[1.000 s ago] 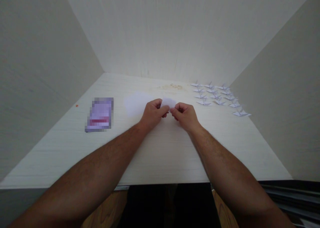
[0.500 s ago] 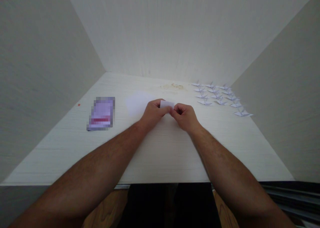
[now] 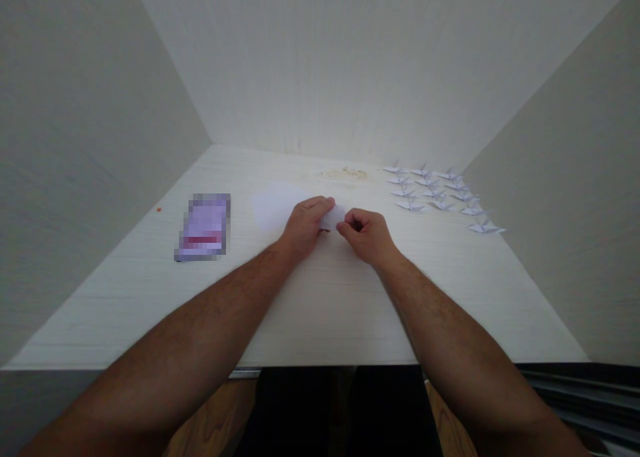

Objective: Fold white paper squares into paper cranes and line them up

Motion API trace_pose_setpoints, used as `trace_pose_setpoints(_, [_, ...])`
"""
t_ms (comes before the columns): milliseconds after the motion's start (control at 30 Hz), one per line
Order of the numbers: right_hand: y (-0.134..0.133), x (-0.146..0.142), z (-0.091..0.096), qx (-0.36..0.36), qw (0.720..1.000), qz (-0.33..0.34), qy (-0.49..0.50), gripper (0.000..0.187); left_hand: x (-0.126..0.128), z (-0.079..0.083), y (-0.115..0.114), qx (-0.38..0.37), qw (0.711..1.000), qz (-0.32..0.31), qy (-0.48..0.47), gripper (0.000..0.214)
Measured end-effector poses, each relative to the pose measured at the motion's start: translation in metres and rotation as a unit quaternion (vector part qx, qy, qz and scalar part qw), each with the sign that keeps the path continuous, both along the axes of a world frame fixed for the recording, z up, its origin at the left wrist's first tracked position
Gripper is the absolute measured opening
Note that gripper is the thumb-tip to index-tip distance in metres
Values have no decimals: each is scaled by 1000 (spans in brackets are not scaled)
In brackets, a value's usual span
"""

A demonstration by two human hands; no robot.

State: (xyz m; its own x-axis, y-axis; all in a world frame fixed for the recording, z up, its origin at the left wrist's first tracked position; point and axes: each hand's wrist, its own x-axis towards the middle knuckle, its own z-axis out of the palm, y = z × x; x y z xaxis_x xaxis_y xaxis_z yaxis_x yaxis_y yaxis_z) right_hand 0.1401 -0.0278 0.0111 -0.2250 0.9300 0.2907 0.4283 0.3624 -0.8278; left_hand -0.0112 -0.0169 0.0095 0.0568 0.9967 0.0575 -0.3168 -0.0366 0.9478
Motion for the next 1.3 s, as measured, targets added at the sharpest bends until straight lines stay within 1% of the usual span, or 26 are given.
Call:
trace_pose_setpoints(67, [2, 1, -3, -13, 999, -9, 28, 26, 0, -1, 0, 2, 1000, -6, 4, 32])
trace_pose_setpoints(167, [4, 2, -6, -33, 997, -27, 69, 27, -1, -4, 1, 7, 1000, -12, 12, 28])
trace_pose_setpoints(233, [4, 2, -6, -46, 995, -30, 84, 27, -2, -7, 2, 17, 999, -11, 37, 25])
trace_pose_setpoints(333, [4, 1, -4, -46, 995, -37, 79, 33, -3, -8, 2, 28, 997, -8, 72, 22])
trace_pose_setpoints(433, [4, 0, -3, -30, 997, -35, 59, 37, -2, -7, 1, 20, 997, 4, 69, 22])
trace_pose_setpoints(533, [6, 0, -4, -26, 998, -28, 50, 35, -1, -5, 1, 17, 999, 15, 50, 20])
trace_pose_setpoints(667, [7, 2, -6, -25, 997, -45, 61, 34, -2, -6, 2, 45, 996, 27, 66, 19])
trace_pose_setpoints(767, [6, 3, -6, -19, 993, -60, 104, 22, -4, -7, 4, 62, 993, 45, 91, 19])
trace_pose_setpoints(833, [6, 3, -6, -16, 987, -91, 135, 21, -5, -7, 5, 82, 986, 70, 129, 17])
trace_pose_setpoints(900, [7, 3, -5, -32, 980, -107, 164, 25, -5, -7, 5, 127, 969, 102, 187, 12])
trace_pose_setpoints(967, [7, 2, -4, -67, 975, -95, 190, 34, -5, -9, 4, 182, 945, 131, 236, 7])
trace_pose_setpoints(1033, [8, 2, -4, -100, 969, -78, 211, 41, -3, -10, 2, 224, 928, 138, 264, 10])
trace_pose_setpoints(1067, [9, 2, -4, -109, 966, -75, 221, 41, -3, -11, 1, 239, 922, 137, 273, 12])
trace_pose_setpoints(1200, [12, 3, -5, -126, 960, -100, 230, 28, -1, -10, -3, 268, 903, 129, 309, 28])
trace_pose_setpoints(1267, [13, 4, -6, -125, 962, -119, 212, 20, -1, -8, -3, 266, 906, 129, 305, 34])
trace_pose_setpoints(1300, [13, 5, -6, -121, 965, -126, 197, 18, -1, -8, -2, 255, 913, 128, 292, 35])
